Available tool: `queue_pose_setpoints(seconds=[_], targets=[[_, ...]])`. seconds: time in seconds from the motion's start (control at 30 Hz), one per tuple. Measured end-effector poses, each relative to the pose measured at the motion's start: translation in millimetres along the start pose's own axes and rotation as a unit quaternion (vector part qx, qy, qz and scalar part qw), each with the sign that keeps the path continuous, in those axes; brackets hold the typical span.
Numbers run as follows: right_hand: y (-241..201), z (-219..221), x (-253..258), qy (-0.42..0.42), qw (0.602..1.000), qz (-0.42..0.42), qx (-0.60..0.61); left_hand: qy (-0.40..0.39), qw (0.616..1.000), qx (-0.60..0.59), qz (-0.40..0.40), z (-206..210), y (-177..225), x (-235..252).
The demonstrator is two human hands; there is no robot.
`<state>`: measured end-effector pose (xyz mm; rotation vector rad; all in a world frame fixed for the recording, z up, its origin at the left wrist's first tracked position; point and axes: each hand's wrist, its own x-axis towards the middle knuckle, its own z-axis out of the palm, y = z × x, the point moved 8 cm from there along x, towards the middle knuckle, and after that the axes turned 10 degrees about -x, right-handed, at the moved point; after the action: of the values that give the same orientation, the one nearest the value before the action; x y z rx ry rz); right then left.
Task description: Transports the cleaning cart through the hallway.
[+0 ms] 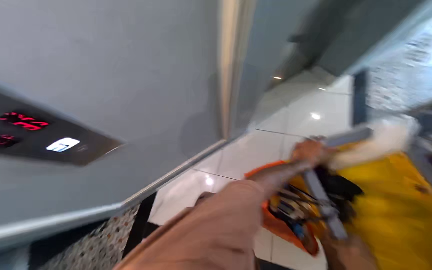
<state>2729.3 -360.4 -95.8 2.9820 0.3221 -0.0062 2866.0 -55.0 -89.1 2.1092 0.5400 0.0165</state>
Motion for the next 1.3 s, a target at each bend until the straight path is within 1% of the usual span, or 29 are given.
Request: queue_pose_setpoints(seconds=[0.03,0.07,0.1,0.17,0.23,0.27,0.3,0.4,0.43,0.53,0.67,0.8,0.93,1.0,1.07,1.3], targets=[[2,-3,12,-0.046,0.998,0.034,0.032,0.012,1.0,0.02,0.016,11,4,12],[4,-5,23,-0.056,0.996,0.064,0.042,0.022,0.998,0.048,0.026,20,10,23],[11,-5,36,-0.041,0.994,0.091,0.034,0.023,0.997,0.075,0.025,28,18,33],[27,-6,59,0.046,0.994,0.101,0.011,0.024,0.992,0.125,0.012,41,34,57],[44,-3,82,0.079,0.992,0.096,0.003,0.018,0.99,0.143,0.012,58,46,81],[50,-2,94,0.079,0.993,0.093,0.004,0.015,0.99,0.143,0.015,65,53,93],[56,0,107,0.058,0.994,0.096,0.009,0.012,0.989,0.146,0.019,71,59,105],[74,8,148,-0.048,0.992,0.112,0.03,0.002,0.987,0.154,0.042,90,77,143],[81,10,162,-0.069,0.99,0.116,0.031,-0.003,0.987,0.15,0.052,98,85,155],[106,13,205,-0.104,0.986,0.124,0.03,-0.01,0.988,0.135,0.08,120,109,189],[131,17,266,-0.134,0.978,0.153,0.049,-0.022,0.984,0.152,0.095,155,142,255],[158,29,327,-0.108,0.972,0.205,0.047,-0.043,0.981,0.15,0.114,192,183,321],[186,34,389,-0.091,0.965,0.24,0.049,-0.055,0.977,0.154,0.135,230,229,389],[200,37,418,-0.085,0.962,0.255,0.051,-0.076,0.975,0.154,0.141,252,250,419],[215,41,447,-0.062,0.961,0.266,0.04,-0.086,0.972,0.156,0.15,273,270,450],[267,47,551,-0.01,0.945,0.322,0.054,-0.125,0.955,0.181,0.199,355,356,559]])
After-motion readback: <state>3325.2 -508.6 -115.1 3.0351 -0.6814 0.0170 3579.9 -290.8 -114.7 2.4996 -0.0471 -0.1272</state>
